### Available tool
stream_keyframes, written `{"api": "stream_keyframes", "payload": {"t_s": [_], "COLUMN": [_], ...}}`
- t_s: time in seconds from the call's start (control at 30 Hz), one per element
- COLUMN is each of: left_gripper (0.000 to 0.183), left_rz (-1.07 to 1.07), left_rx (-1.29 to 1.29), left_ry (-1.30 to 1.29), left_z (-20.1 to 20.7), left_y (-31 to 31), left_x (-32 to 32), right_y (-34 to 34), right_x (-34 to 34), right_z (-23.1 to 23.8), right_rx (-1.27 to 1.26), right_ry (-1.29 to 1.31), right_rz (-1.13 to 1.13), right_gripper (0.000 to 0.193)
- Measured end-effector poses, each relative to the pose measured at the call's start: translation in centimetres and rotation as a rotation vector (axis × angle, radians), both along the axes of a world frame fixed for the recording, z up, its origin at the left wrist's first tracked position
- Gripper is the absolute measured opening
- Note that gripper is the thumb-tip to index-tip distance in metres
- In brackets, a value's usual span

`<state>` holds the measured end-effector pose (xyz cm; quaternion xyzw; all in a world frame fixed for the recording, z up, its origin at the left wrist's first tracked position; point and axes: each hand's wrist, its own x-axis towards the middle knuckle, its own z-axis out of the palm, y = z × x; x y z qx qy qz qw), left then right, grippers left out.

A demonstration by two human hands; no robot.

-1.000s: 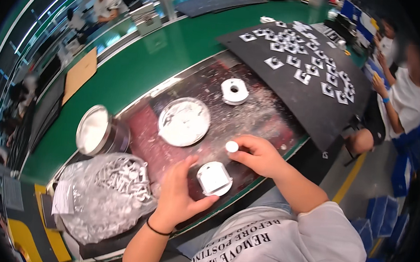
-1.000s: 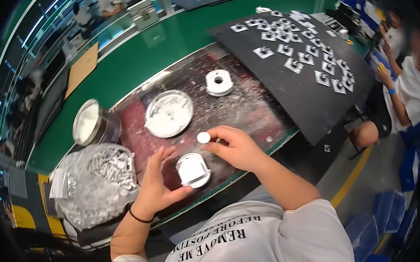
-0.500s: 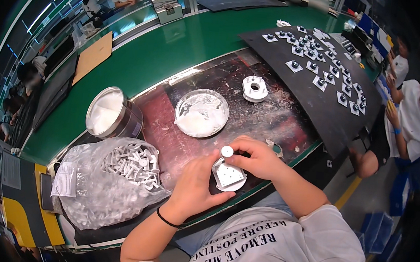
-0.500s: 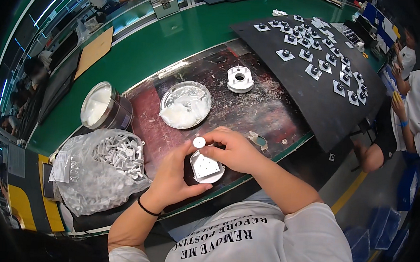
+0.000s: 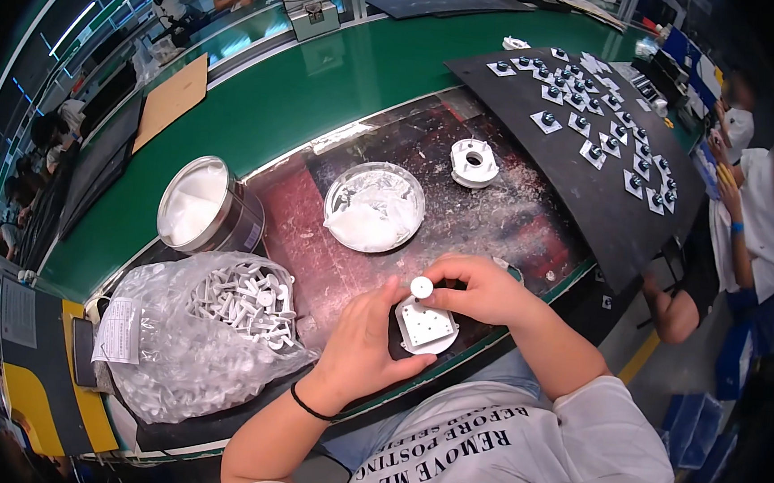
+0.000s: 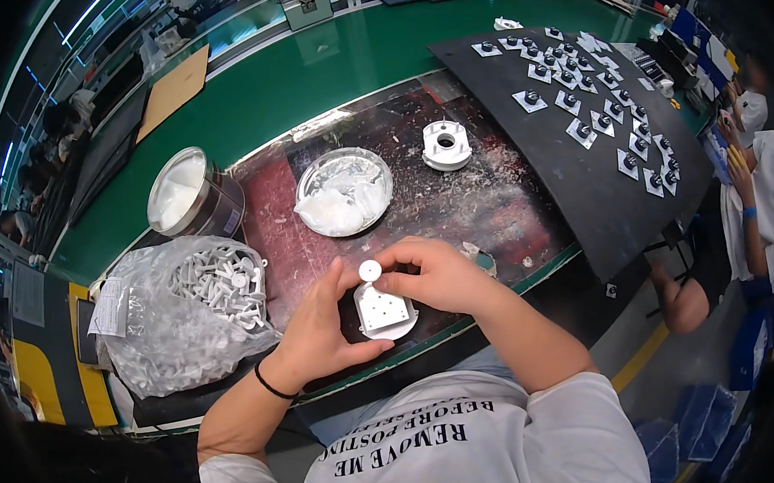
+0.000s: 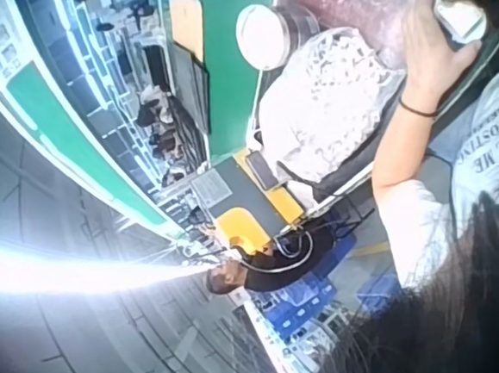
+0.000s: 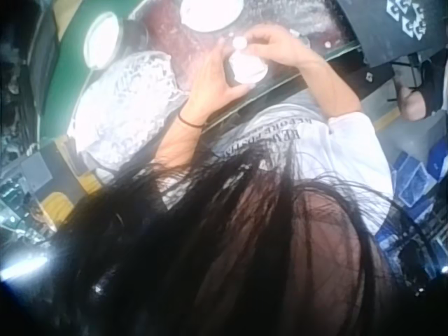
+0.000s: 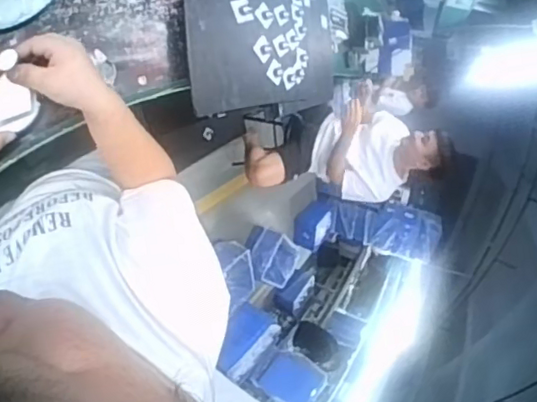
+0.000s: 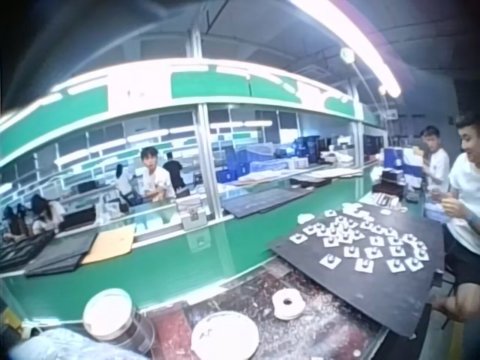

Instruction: The person assembles small white plastic components by hand. They pick up a base piece, apply a white paste from a container using a small applicator, and then insert a cylindrical part into the base. The person repeats this process for multiple units, placing the finished assemblies on a black tray.

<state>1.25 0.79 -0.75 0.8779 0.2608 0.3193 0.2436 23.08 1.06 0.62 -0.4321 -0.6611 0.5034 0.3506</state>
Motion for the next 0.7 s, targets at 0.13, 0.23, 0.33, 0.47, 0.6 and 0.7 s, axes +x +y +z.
{"api": "stream_keyframes", "payload": {"t_s": [0.13, 0.23, 0.33, 0.47, 0.6, 0.7], "left_gripper": [0.115, 0.115, 0.115, 0.114, 0.114, 0.113], "left_rz": [0.001, 0.0, 0.002, -0.008, -0.013, -0.016], "left_rx": [-0.05, -0.066, -0.087, -0.073, -0.081, -0.095], "left_ry": [-0.028, -0.034, -0.023, -0.029, -0.028, -0.034], "left_z": [-0.2, -0.3, -0.3, -0.3, -0.1, -0.2], "left_y": [-0.2, -0.2, -0.2, 0.0, 0.0, 0.0], "left_x": [0.0, 0.0, 0.0, 0.0, 0.0, -0.1], "right_y": [0.1, 0.1, -0.1, -0.5, -1.3, -2.2], "right_x": [0.1, 0.5, 1.3, 2.6, 3.2, 3.0], "right_z": [0.2, 0.0, 0.0, 0.1, -0.3, -0.1], "right_rx": [0.058, 0.039, -0.136, -0.27, -0.212, -0.216], "right_ry": [-0.057, -0.044, 0.12, 0.306, 0.245, 0.14], "right_rz": [0.034, 0.053, -0.057, -0.29, -0.297, -0.231], "right_gripper": [0.021, 0.023, 0.026, 0.031, 0.028, 0.026]}}
